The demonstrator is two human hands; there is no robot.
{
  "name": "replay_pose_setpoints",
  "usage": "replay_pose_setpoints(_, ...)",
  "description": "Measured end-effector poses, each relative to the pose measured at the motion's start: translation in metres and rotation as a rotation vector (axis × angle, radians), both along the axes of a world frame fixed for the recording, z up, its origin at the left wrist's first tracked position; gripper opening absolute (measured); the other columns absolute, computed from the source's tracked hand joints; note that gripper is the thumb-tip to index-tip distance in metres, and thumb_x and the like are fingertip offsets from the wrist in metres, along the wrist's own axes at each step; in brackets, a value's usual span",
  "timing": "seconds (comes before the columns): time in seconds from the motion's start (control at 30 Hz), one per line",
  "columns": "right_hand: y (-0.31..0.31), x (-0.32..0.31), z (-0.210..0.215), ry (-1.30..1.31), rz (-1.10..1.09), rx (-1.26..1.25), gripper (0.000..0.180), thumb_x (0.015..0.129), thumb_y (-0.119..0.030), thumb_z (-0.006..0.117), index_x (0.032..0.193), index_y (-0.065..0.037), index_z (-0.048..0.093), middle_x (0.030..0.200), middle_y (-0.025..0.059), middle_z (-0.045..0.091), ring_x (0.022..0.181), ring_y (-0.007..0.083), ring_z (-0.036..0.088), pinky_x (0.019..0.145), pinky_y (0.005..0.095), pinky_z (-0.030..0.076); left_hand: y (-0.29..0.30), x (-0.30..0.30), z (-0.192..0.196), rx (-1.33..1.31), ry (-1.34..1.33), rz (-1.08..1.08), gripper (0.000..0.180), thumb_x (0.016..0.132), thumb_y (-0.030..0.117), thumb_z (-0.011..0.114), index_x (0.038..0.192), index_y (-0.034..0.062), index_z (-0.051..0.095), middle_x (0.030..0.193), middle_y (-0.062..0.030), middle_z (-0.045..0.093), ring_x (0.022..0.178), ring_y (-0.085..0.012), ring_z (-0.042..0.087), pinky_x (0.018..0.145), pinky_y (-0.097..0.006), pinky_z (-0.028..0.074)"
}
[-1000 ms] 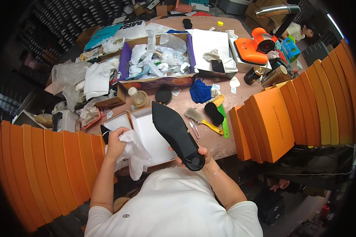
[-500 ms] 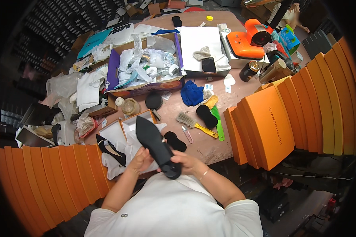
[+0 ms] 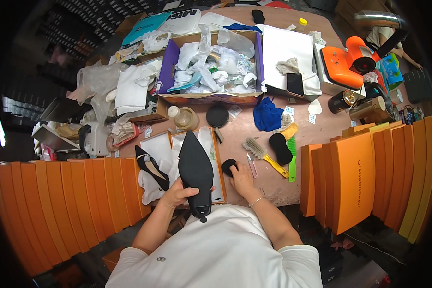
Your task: Cleaning, inspecting, and packing high-heeled shoes into boxes in a manufacturing facility.
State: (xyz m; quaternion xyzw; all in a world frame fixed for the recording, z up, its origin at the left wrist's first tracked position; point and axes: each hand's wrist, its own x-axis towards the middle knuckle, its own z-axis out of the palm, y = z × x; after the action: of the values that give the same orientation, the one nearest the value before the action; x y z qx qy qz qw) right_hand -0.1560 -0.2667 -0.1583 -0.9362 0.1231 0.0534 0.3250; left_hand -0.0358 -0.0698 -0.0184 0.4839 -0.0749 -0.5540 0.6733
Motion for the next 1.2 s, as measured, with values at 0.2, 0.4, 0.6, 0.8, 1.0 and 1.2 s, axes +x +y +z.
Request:
replay_pose_setpoints(0.2, -0.032, 0.012, 0.119, -0.441, -0.316, 0.313, 0.035, 0.080, -0.003, 0.061, 0.116, 0.000, 0.059, 0.121, 0.0216, 0.047, 0.107, 0.0375, 0.052, 0.094, 0.0406, 0.044, 0.002, -0.006, -0.015, -0.057, 0.110, -0.030, 0.057, 0.076, 0.012, 0.071, 0.128, 0.0023, 0.048, 0.114, -0.0114, 0.058, 0.110, -0.0265, 0.060, 0.092, -0.041, 0.052)
replay_pose_setpoints(0.4, -0.034, 0.008, 0.172, -0.654, 0.337, -0.220, 0.042, 0.069, -0.011, 0.065, 0.111, -0.012, 0.065, 0.102, 0.0050, 0.058, 0.093, 0.0227, 0.055, 0.076, 0.0361, 0.041, -0.002, -0.017, -0.013, 0.019, -0.078, -0.099, 0.066, 0.070, 0.001, 0.075, 0.130, 0.0062, 0.049, 0.121, -0.0060, 0.056, 0.113, -0.0198, 0.055, 0.097, -0.037, 0.046)
replay_pose_setpoints(0.6, -0.013, -0.001, 0.190, -0.711, 0.175, -0.160, 0.043, 0.074, -0.009, 0.064, 0.116, -0.010, 0.065, 0.099, 0.0077, 0.058, 0.087, 0.0240, 0.053, 0.073, 0.0360, 0.038, 0.007, -0.027, -0.013, -0.014, 0.007, -0.052, 0.066, 0.068, 0.003, 0.075, 0.129, 0.0042, 0.048, 0.118, -0.0069, 0.057, 0.110, -0.0216, 0.058, 0.094, -0.039, 0.049)
replay_pose_setpoints(0.8, -0.005, 0.058, 0.173, -0.645, 0.087, -0.178, 0.036, 0.075, -0.005, 0.061, 0.110, -0.008, 0.065, 0.096, 0.0088, 0.057, 0.087, 0.0264, 0.053, 0.075, 0.0379, 0.040, -0.001, -0.021, -0.014, -0.064, 0.058, -0.154, 0.063, 0.069, 0.008, 0.076, 0.127, 0.0031, 0.049, 0.118, -0.0074, 0.056, 0.109, -0.0194, 0.058, 0.089, -0.032, 0.052)
replay_pose_setpoints(1.0, 0.058, 0.004, 0.174, -0.630, 0.199, -0.008, 0.041, 0.073, -0.003, 0.062, 0.114, -0.005, 0.063, 0.092, 0.0116, 0.058, 0.083, 0.0299, 0.056, 0.069, 0.0393, 0.044, 0.019, -0.039, -0.035, -0.070, -0.119, 0.088, 0.059, 0.072, 0.010, 0.079, 0.124, 0.0038, 0.051, 0.116, -0.0061, 0.057, 0.102, -0.0174, 0.061, 0.091, -0.034, 0.051)
replay_pose_setpoints(1.2, 0.017, 0.067, 0.171, -0.673, -0.081, 0.041, 0.039, 0.077, -0.001, 0.058, 0.115, -0.007, 0.061, 0.089, 0.0135, 0.054, 0.081, 0.0316, 0.054, 0.071, 0.0412, 0.045, 0.006, -0.039, -0.015, -0.027, -0.060, -0.104, 0.064, 0.071, 0.014, 0.079, 0.127, 0.0039, 0.048, 0.114, -0.0063, 0.058, 0.102, -0.0185, 0.060, 0.091, -0.035, 0.050)
